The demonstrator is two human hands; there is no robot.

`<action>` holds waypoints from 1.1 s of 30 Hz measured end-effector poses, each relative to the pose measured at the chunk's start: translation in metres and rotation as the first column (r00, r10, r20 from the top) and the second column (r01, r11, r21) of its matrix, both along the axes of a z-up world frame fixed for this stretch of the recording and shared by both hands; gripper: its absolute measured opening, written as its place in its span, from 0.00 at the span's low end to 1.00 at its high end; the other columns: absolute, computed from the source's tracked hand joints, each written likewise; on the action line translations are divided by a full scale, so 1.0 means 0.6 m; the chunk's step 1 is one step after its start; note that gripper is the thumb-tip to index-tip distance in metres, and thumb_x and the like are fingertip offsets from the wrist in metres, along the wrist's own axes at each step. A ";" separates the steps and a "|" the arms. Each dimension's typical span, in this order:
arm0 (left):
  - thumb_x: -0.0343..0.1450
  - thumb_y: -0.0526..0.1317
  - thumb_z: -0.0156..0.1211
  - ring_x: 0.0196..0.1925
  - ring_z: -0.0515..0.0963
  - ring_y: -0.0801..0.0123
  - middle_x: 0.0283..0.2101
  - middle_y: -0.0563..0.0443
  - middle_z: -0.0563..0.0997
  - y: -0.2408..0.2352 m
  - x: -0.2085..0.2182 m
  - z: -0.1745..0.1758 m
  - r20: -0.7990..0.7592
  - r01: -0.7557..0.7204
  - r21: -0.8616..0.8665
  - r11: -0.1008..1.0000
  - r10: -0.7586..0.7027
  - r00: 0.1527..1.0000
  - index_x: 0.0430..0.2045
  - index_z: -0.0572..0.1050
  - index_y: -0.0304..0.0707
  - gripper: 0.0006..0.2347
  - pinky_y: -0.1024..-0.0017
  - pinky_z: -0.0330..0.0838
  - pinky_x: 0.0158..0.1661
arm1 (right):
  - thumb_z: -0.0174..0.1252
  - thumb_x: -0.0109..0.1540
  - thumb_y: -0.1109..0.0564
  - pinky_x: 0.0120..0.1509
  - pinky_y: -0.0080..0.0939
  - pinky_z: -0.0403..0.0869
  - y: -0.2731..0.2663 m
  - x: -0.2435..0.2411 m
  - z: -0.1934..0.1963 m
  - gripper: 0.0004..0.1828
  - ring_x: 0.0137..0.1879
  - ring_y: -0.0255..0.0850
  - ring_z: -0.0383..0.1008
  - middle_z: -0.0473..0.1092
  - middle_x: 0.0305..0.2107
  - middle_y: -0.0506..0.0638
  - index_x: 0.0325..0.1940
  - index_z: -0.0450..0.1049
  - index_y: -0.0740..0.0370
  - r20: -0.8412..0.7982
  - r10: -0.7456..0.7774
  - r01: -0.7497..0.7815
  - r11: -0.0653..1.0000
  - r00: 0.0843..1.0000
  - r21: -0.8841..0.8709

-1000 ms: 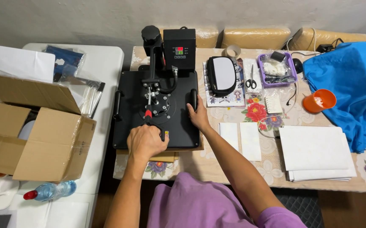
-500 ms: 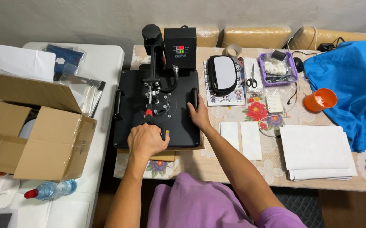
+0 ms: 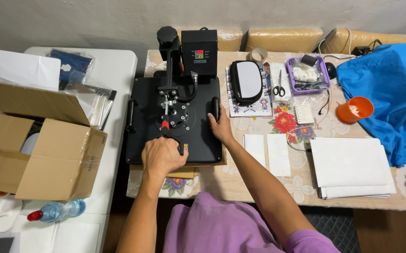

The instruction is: Aligning a pouch on a heat press machine and operating the lever to print a design.

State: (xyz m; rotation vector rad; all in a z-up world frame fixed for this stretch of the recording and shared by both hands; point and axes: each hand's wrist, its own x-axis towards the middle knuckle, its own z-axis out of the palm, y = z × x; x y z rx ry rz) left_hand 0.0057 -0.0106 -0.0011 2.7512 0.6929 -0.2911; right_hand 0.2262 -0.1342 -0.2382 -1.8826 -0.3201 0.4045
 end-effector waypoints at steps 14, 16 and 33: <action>0.68 0.55 0.58 0.36 0.91 0.42 0.21 0.43 0.86 0.005 0.002 -0.010 0.012 0.016 -0.016 1.000 -0.016 1.000 0.13 0.85 0.46 0.18 0.54 0.83 0.40 | 0.64 0.75 0.48 0.43 0.50 0.89 -0.001 -0.003 0.008 0.39 0.40 0.58 0.89 0.83 0.39 0.70 0.87 0.59 0.59 -0.021 -0.033 0.033 0.999 0.999 -0.018; 0.68 0.56 0.57 0.37 0.91 0.42 0.21 0.42 0.86 0.005 0.003 -0.002 0.009 0.023 -0.019 1.000 -0.023 1.000 0.14 0.86 0.46 0.19 0.53 0.83 0.40 | 0.64 0.75 0.48 0.43 0.51 0.89 0.000 0.004 -0.001 0.38 0.41 0.59 0.89 0.83 0.40 0.71 0.87 0.59 0.59 -0.011 -0.042 0.041 0.999 0.999 -0.018; 0.70 0.52 0.54 0.42 0.92 0.36 0.28 0.34 0.89 0.011 -0.003 0.016 0.039 0.128 -0.121 0.984 -0.124 0.992 0.20 0.88 0.36 0.20 0.46 0.84 0.45 | 0.69 0.72 0.49 0.59 0.61 0.87 0.005 -0.018 0.012 0.35 0.61 0.65 0.84 0.81 0.57 0.69 0.82 0.68 0.55 0.064 -0.184 0.189 0.978 0.981 -0.093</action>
